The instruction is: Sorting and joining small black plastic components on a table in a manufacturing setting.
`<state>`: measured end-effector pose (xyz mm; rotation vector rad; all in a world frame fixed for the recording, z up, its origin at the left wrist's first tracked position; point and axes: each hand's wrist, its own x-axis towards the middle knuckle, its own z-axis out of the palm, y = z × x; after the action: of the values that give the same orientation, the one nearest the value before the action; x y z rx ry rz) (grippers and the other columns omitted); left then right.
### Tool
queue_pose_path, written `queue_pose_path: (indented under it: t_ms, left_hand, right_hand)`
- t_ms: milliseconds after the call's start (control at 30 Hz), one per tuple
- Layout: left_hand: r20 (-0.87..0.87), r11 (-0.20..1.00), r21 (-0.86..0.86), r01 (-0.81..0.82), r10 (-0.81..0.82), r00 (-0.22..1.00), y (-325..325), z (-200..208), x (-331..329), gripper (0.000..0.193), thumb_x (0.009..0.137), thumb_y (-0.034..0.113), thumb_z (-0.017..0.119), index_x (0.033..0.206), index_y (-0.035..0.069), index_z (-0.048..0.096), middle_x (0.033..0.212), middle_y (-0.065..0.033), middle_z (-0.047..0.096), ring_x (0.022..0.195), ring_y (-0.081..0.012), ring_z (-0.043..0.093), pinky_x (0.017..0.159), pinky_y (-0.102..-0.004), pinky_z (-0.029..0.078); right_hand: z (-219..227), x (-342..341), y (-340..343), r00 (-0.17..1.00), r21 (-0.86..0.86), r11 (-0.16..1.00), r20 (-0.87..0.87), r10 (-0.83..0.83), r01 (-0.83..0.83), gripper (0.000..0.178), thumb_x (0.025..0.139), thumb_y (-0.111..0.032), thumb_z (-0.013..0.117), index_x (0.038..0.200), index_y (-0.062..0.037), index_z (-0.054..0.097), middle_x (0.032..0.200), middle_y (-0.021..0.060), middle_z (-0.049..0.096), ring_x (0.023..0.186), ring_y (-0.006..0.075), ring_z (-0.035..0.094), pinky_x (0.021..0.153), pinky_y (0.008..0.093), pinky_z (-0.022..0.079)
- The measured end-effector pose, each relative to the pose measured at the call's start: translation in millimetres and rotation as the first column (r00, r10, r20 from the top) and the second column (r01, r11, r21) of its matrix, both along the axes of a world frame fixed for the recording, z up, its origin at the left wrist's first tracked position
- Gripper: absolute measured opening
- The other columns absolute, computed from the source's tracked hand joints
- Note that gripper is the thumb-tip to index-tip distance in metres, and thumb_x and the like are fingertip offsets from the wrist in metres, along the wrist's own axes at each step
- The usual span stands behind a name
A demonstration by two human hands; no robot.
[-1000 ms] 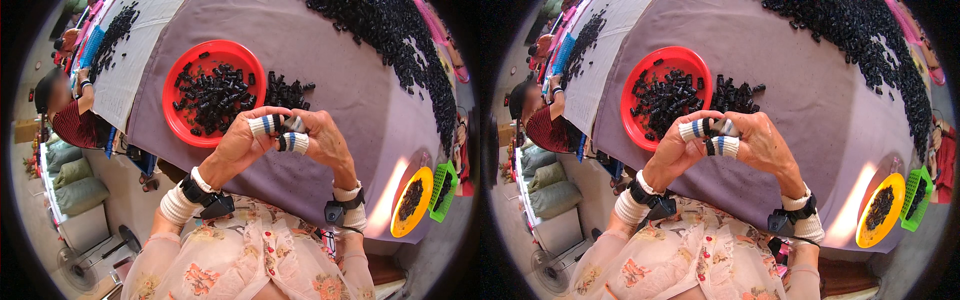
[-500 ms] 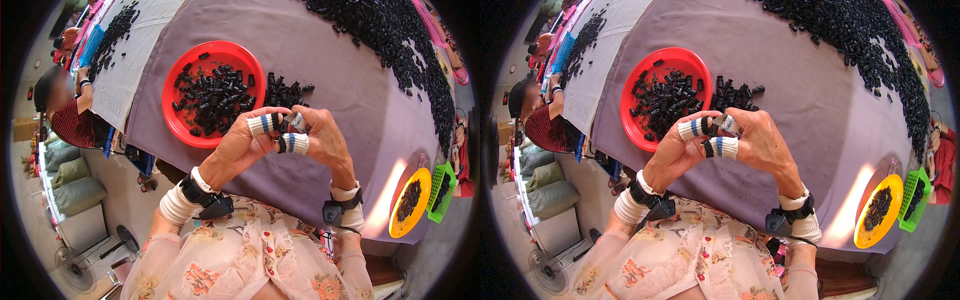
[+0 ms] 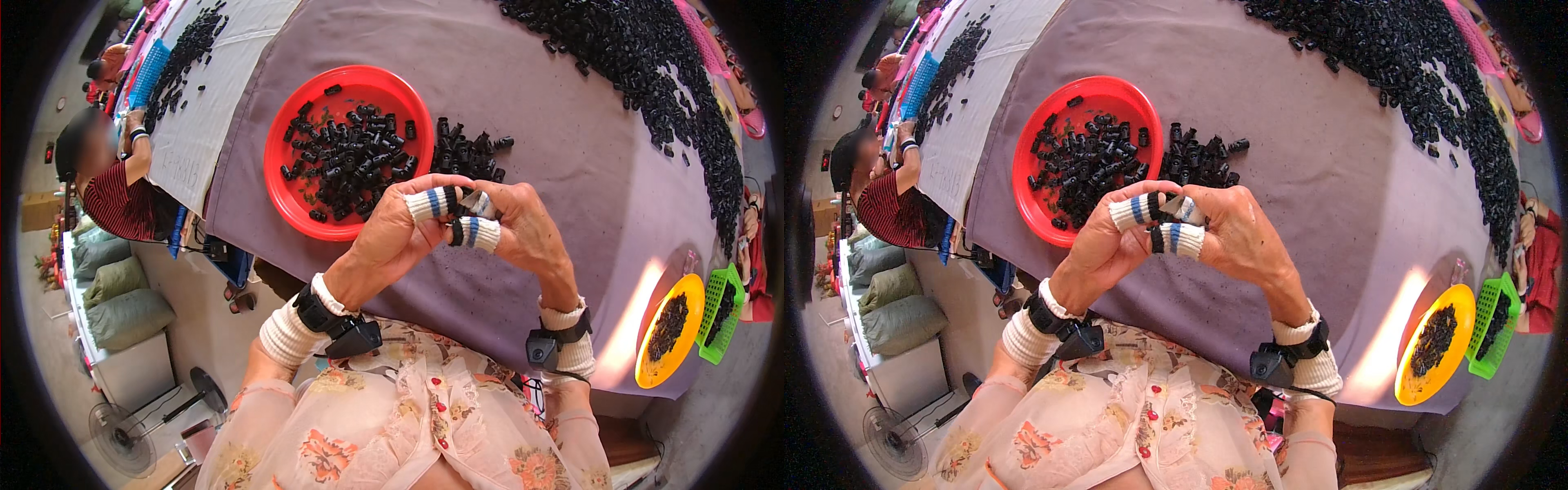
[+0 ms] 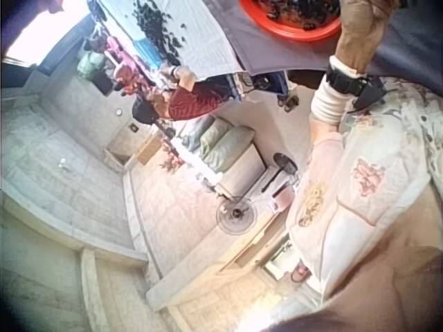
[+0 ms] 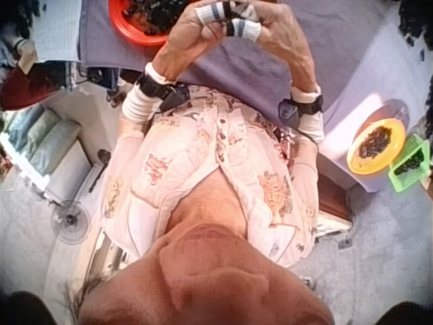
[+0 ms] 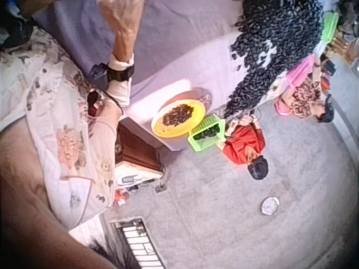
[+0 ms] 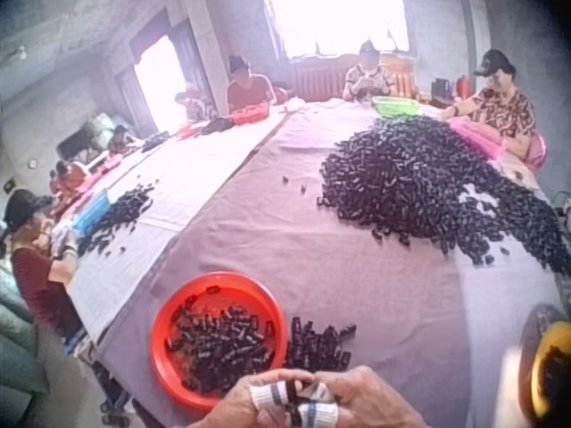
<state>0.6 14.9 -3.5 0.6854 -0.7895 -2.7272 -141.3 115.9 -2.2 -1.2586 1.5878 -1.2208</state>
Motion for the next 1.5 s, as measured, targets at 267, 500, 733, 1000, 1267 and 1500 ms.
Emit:
queue_pose_path:
  t_ms: [267, 500, 733, 1000, 1267, 1500]
  left_hand:
    - [-0.021, 0.995, 0.098, -0.017, 0.019, 1.0, -1.3, 3.1, -2.8, 0.025, 0.088, 0.012, 0.054, 0.111, 0.001, 0.054, 0.094, -0.0074, 0.061, 0.079, -0.0117, 0.059, 0.064, -0.0237, 0.05]
    - [-0.042, 0.988, 0.148, -0.05, 0.056, 0.998, -1.5, -8.1, 1.1, 0.023, 0.087, 0.012, 0.055, 0.108, 0.003, 0.052, 0.091, -0.0058, 0.06, 0.08, -0.0116, 0.059, 0.069, -0.0246, 0.05]
    - [0.016, 0.995, -0.098, 0.009, -0.007, 1.0, -5.6, -2.3, 3.0, 0.026, 0.085, 0.013, 0.058, 0.107, 0.0, 0.053, 0.098, -0.0085, 0.06, 0.089, -0.015, 0.06, 0.08, -0.0285, 0.05]
    - [0.109, 0.993, -0.114, -0.015, 0.028, 0.994, -7.1, -0.4, 12.2, 0.021, 0.088, 0.009, 0.049, 0.104, -0.003, 0.054, 0.091, -0.0101, 0.06, 0.085, -0.0157, 0.06, 0.076, -0.0299, 0.05]
    - [0.1, 0.926, -0.328, -0.186, 0.23, 0.968, -51.6, -7.4, 44.2, 0.026, 0.087, 0.009, 0.049, 0.109, -0.004, 0.054, 0.089, -0.0101, 0.059, 0.075, -0.0153, 0.057, 0.074, -0.0305, 0.05]
    - [0.306, 0.614, -0.786, -0.071, 0.487, 0.818, -76.0, 3.3, 60.6, 0.026, 0.087, 0.003, 0.046, 0.11, 0.004, 0.06, 0.096, -0.0057, 0.061, 0.078, -0.0079, 0.057, 0.066, -0.0179, 0.046]
  right_hand:
    - [0.6, 0.2, 1.6, 0.997, -0.024, 0.997, 0.029, -0.075, 0.076, 0.033, 0.068, -0.026, 0.074, 0.077, -0.002, 0.054, 0.056, 0.0037, 0.049, 0.051, 0.0094, 0.041, 0.047, 0.0259, 0.037]
    - [6.6, 5.7, -1.2, 0.981, -0.129, 0.973, 0.038, -0.19, 0.193, 0.033, 0.065, -0.01, 0.075, 0.089, -0.0056, 0.053, 0.065, 0.0006, 0.055, 0.055, 0.0067, 0.046, 0.049, 0.022, 0.039]
    - [3.5, 9.6, -1.2, 0.975, -0.157, 0.976, -0.144, -0.17, 0.147, 0.033, 0.064, -0.009, 0.074, 0.089, -0.0063, 0.052, 0.066, 0.0069, 0.059, 0.056, 0.0149, 0.058, 0.052, 0.0276, 0.045]
    - [-4.9, 4.9, -0.5, 0.988, -0.11, 0.989, -0.101, -0.115, 0.104, 0.03, 0.066, -0.009, 0.072, 0.089, -0.0056, 0.053, 0.067, 0.0099, 0.06, 0.058, 0.0179, 0.06, 0.056, 0.0272, 0.047]
    - [-41.0, -62.9, -10.6, 0.845, 0.012, 0.9, -0.348, -0.405, 0.436, 0.017, 0.076, -0.009, 0.059, 0.092, -0.0062, 0.062, 0.065, 0.0127, 0.061, 0.062, 0.0163, 0.062, 0.058, 0.0299, 0.047]
    - [-66.1, -63.8, -23.8, 0.708, 0.026, 0.915, -0.642, -0.294, 0.403, 0.019, 0.073, -0.013, 0.056, 0.092, -0.0104, 0.062, 0.07, 0.0171, 0.062, 0.065, 0.0352, 0.059, 0.058, 0.0418, 0.046]
